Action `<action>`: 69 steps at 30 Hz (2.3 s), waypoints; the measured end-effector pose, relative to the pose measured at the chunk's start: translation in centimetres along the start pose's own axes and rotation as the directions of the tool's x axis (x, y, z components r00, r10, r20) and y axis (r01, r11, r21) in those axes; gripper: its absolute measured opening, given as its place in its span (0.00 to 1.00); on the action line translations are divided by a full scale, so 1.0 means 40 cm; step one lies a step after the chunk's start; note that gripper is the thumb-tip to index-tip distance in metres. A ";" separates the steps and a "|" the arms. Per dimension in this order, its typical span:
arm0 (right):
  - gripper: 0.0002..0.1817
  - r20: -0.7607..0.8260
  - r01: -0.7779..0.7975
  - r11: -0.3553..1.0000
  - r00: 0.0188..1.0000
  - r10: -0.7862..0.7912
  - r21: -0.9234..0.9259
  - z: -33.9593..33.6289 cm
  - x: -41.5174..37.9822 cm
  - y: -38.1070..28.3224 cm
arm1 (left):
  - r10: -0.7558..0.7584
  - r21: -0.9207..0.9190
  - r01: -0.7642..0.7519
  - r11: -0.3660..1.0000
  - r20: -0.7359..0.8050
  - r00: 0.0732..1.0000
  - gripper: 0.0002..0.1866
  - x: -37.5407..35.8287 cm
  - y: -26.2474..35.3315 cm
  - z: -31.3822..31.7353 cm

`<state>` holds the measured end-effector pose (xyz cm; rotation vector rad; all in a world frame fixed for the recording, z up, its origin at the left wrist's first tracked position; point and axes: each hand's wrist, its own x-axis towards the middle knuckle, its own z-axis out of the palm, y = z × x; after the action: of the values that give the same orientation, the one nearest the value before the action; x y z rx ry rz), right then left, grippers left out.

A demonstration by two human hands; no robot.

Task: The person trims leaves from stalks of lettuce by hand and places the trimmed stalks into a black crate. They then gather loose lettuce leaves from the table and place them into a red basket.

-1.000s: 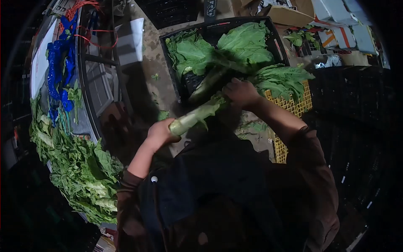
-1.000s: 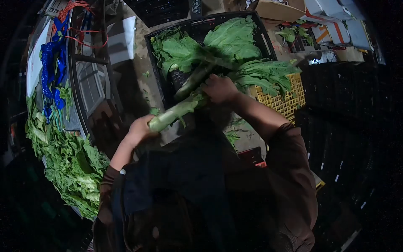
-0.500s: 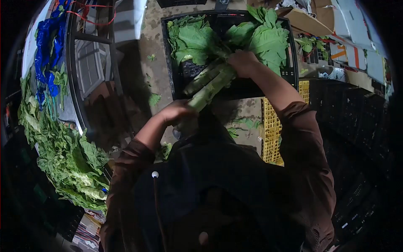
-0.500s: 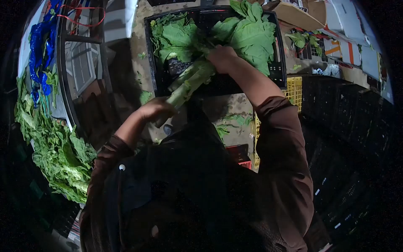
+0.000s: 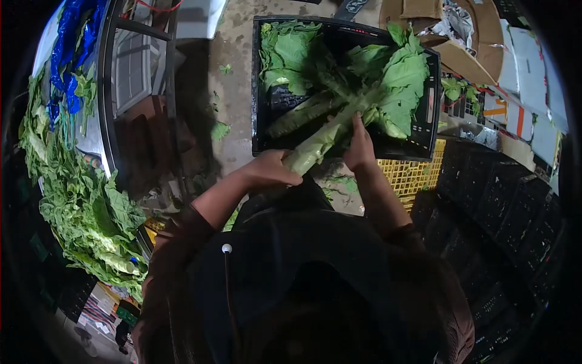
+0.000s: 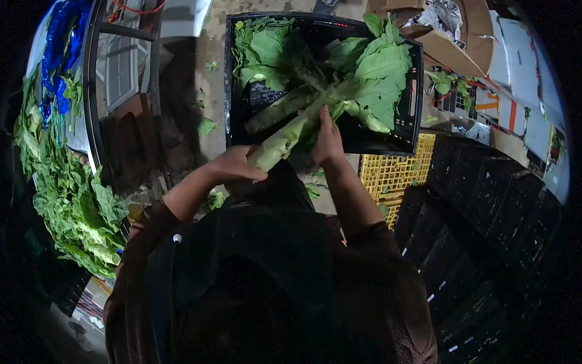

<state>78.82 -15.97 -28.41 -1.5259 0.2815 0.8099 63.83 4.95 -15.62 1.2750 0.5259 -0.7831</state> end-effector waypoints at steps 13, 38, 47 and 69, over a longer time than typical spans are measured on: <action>0.12 0.044 -0.143 0.957 0.986 0.159 -0.254 -0.253 -0.150 -0.295 | 0.286 0.475 -0.037 0.879 -0.464 0.838 0.38 0.073 -0.034 -0.018; 0.38 0.473 0.489 -0.187 0.872 0.128 -0.852 -0.220 0.209 -0.186 | 0.059 0.536 0.346 0.770 -0.599 0.798 0.50 0.130 -0.151 -0.117; 0.19 0.384 0.369 -0.266 0.924 -0.003 -0.891 -0.203 0.274 0.047 | 0.054 0.569 0.332 0.752 -0.556 0.830 0.49 0.122 -0.129 -0.118; 0.40 0.510 0.511 -0.049 0.838 -0.194 -0.858 0.385 0.243 -0.097 | 0.099 0.416 0.180 0.891 -0.565 0.819 0.46 0.067 -0.198 -0.091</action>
<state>83.30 1.98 -30.45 -2.6124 -1.2043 0.7058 59.76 7.12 -23.46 1.9715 0.8949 -0.5566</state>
